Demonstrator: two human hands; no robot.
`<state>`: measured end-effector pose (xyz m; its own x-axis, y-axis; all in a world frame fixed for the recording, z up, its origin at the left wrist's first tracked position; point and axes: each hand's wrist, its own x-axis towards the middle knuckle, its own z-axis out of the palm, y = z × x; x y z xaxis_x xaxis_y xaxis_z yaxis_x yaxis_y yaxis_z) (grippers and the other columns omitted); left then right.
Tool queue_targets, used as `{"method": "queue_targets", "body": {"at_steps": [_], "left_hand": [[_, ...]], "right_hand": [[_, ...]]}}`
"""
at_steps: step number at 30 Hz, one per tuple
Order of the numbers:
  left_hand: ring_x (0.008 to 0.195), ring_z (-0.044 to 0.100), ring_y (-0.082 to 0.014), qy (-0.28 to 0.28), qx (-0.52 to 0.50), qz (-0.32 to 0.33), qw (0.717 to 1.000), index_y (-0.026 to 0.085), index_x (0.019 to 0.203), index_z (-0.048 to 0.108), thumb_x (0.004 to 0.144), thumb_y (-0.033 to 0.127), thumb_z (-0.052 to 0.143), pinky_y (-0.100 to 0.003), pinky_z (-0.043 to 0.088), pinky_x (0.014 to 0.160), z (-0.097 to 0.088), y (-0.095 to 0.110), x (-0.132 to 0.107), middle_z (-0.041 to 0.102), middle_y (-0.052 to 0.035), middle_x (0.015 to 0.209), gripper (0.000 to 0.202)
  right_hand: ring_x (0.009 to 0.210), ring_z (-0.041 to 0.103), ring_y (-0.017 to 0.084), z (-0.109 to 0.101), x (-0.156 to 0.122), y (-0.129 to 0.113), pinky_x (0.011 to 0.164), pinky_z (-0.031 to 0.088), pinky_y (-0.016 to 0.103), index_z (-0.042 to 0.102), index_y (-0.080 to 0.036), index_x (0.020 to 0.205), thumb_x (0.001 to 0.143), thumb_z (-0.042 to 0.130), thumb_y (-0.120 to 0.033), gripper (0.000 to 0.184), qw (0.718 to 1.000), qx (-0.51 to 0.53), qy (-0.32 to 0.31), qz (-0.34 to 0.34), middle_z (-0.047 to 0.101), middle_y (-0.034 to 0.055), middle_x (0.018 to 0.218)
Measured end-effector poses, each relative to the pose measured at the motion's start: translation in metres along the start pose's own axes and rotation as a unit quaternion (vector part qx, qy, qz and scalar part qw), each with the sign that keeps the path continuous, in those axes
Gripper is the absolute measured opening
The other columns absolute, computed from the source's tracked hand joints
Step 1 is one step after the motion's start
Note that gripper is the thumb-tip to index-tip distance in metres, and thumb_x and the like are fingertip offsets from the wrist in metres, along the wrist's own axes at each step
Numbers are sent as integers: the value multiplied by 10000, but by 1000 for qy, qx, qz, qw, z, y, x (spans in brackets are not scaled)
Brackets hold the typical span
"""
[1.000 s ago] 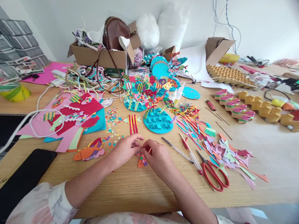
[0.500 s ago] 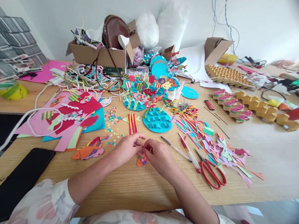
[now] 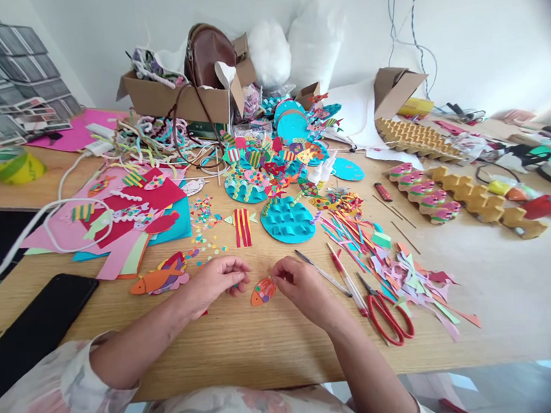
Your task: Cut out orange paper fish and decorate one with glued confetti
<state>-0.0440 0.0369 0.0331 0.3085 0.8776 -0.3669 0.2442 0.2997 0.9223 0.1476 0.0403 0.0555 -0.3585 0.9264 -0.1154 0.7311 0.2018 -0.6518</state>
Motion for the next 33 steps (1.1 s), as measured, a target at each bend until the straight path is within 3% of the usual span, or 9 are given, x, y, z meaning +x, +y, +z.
{"method": "queue_targets", "body": {"at_steps": [3, 8, 10, 13, 15, 21, 27, 33], "left_hand": [[534, 513, -109, -10, 76, 8, 997, 134, 885, 584, 795, 248, 435, -217, 386, 489, -2, -1, -11, 549, 24, 623, 208], [801, 546, -174, -8, 220, 74, 973, 172, 782, 648, 782, 138, 473, -292, 411, 754, 11, -6, -22, 597, -14, 773, 178], [784, 548, -175, -10, 341, 116, 933, 177, 834, 649, 831, 133, 426, -286, 426, 727, 16, -11, -25, 583, -26, 815, 227], [743, 571, -161, -15, 506, 176, 844, 193, 971, 625, 882, 125, 361, -253, 456, 642, 20, -19, -27, 577, -26, 860, 287], [786, 592, -158, -14, 528, 205, 824, 207, 1044, 600, 896, 117, 341, -247, 477, 658, 19, -24, -26, 590, -23, 935, 311], [896, 608, -159, -15, 507, 231, 830, 222, 1133, 567, 900, 93, 313, -259, 510, 743, 19, -27, -26, 599, -24, 1101, 368], [901, 617, -169, -20, 540, 239, 807, 207, 1161, 551, 911, 92, 290, -277, 516, 742, 20, -25, -26, 616, -35, 1107, 379], [920, 607, -153, -9, 513, 248, 822, 229, 1147, 556, 910, 106, 314, -263, 511, 776, 20, -31, -25, 612, -22, 1112, 360]], "right_hand": [[683, 526, 116, 2, -2, 2, 619, 367, 204, 588, -160, 681, 753, 515, -47, 153, 999, -10, -34, -19, 589, 13, 743], [668, 517, 109, 6, -1, -2, 599, 358, 194, 602, -153, 706, 769, 558, -82, 104, 995, -41, -88, -14, 586, 13, 741], [675, 518, 113, 7, 1, -4, 606, 355, 198, 608, -145, 708, 766, 560, -75, 103, 994, -53, -91, -13, 591, 21, 748], [701, 528, 120, 7, 2, -6, 620, 355, 203, 620, -140, 724, 775, 549, -80, 105, 993, -69, -98, -13, 599, 34, 783], [713, 534, 121, 7, 3, -6, 624, 354, 202, 628, -142, 736, 779, 541, -84, 113, 991, -79, -103, -14, 602, 36, 799], [726, 546, 128, 9, 4, -8, 612, 346, 208, 646, -151, 749, 784, 525, -106, 133, 988, -108, -108, -11, 608, 44, 824], [724, 552, 135, 9, 4, -10, 609, 342, 218, 649, -159, 760, 796, 515, -139, 140, 984, -141, -108, -7, 614, 45, 822], [726, 567, 144, 12, 6, -9, 592, 341, 227, 646, -164, 761, 790, 525, -174, 125, 980, -170, -104, 5, 626, 48, 826]]}}
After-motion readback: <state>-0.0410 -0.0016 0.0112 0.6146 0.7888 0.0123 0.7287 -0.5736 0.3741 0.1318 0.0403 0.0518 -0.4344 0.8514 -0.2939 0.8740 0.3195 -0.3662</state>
